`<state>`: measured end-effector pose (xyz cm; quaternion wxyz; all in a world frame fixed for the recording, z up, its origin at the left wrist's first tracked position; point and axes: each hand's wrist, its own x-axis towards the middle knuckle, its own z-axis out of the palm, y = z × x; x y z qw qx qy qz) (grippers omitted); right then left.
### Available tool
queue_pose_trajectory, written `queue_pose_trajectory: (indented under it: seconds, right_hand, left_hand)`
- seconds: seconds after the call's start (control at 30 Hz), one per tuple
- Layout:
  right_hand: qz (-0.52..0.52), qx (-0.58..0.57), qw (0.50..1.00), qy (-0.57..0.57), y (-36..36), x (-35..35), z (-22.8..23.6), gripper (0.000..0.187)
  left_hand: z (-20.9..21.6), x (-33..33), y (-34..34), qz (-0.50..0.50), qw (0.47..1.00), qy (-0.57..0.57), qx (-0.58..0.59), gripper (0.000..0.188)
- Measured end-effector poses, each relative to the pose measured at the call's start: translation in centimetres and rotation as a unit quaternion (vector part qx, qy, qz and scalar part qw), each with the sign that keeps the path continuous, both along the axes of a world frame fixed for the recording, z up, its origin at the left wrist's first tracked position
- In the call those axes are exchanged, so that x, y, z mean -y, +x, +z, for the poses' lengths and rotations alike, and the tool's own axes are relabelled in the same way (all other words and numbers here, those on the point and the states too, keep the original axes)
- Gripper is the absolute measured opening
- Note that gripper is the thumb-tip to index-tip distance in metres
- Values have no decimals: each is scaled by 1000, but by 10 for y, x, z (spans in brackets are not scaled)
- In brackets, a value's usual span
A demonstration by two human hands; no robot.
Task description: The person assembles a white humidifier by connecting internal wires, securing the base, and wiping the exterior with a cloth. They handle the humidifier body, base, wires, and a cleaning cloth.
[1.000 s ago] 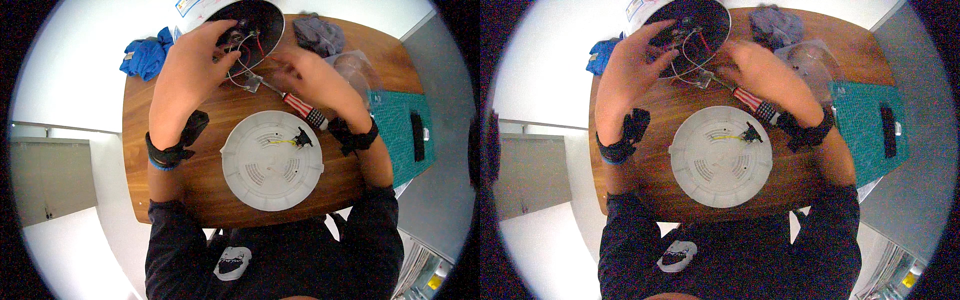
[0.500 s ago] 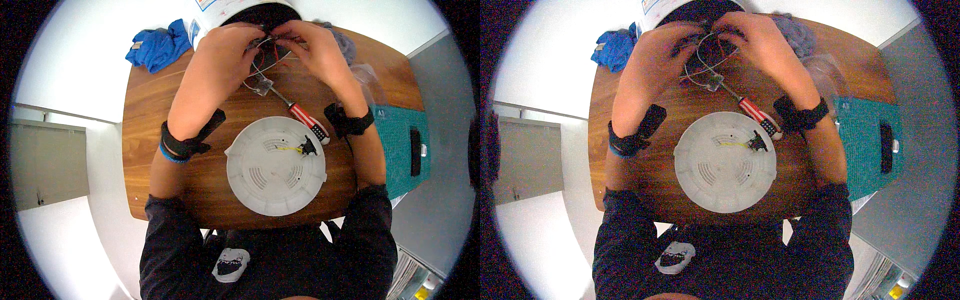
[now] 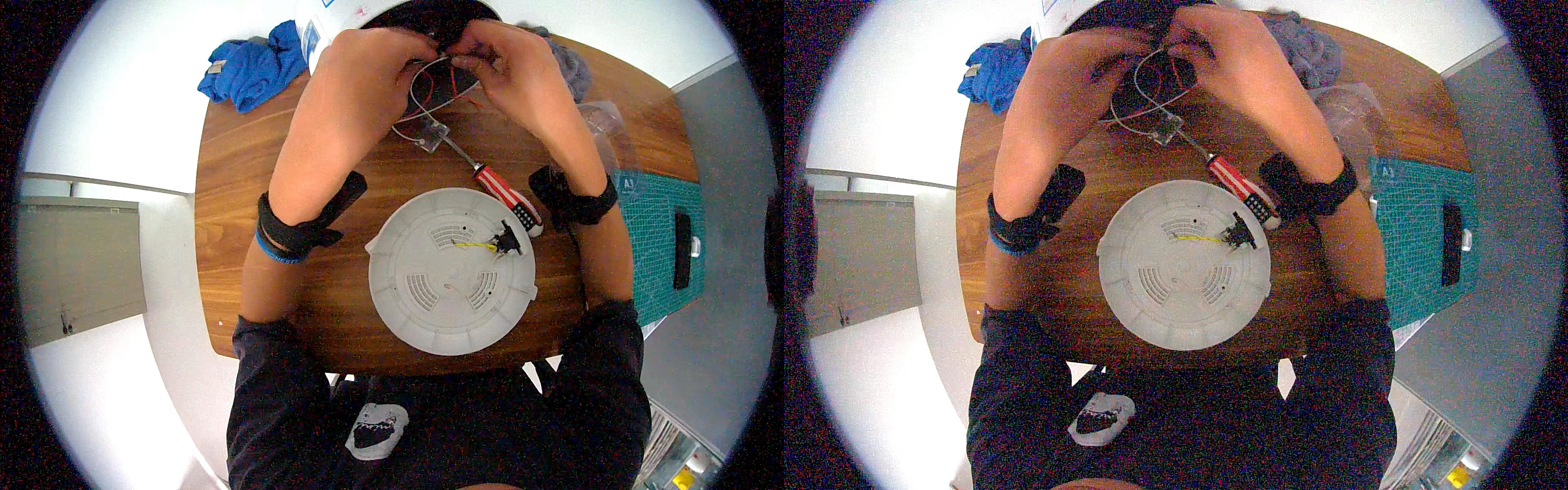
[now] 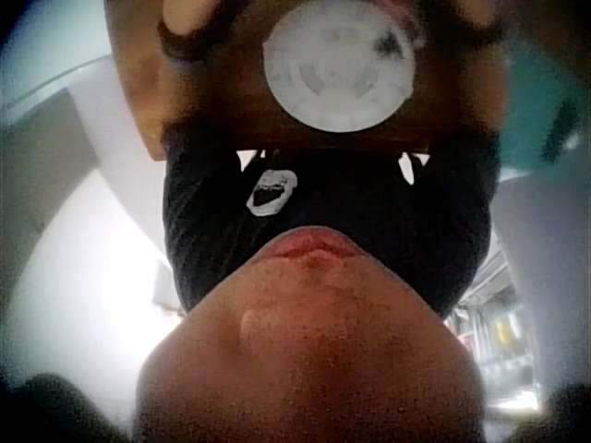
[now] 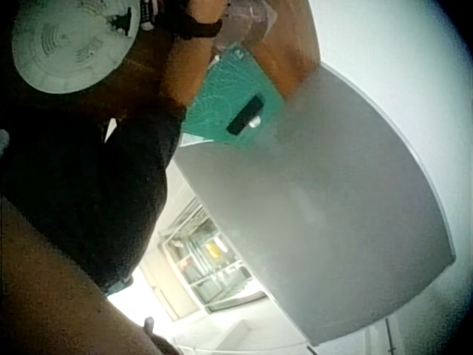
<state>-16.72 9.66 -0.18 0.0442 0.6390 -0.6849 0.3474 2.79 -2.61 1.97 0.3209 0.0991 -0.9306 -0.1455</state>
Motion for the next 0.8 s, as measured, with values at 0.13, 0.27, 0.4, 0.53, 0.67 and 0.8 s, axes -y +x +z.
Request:
queue_pose_trajectory:
  seconds: [0.13,0.27,0.4,0.53,0.67,0.8]
  right_hand:
    - [13,26,999,-22,-1,0,-2,17]
    - [17,69,997,-24,4,-2,0,17]
    - [16,69,997,-32,1,-6,4,20]
    - [86,8,987,134,1,-22,5,28]
    - [236,-91,950,184,7,-39,-27,33]
    - [213,-31,913,346,40,-45,2,31]
  left_hand:
    - [6,0,2,12,998,-11,57,22]
    - [1,3,2,-25,999,18,-8,17]
    - [3,3,3,-21,999,29,8,18]
    - [4,6,7,-50,998,25,2,20]
    - [5,7,6,-77,997,26,3,20]
    - [7,11,16,-81,997,-2,-7,20]
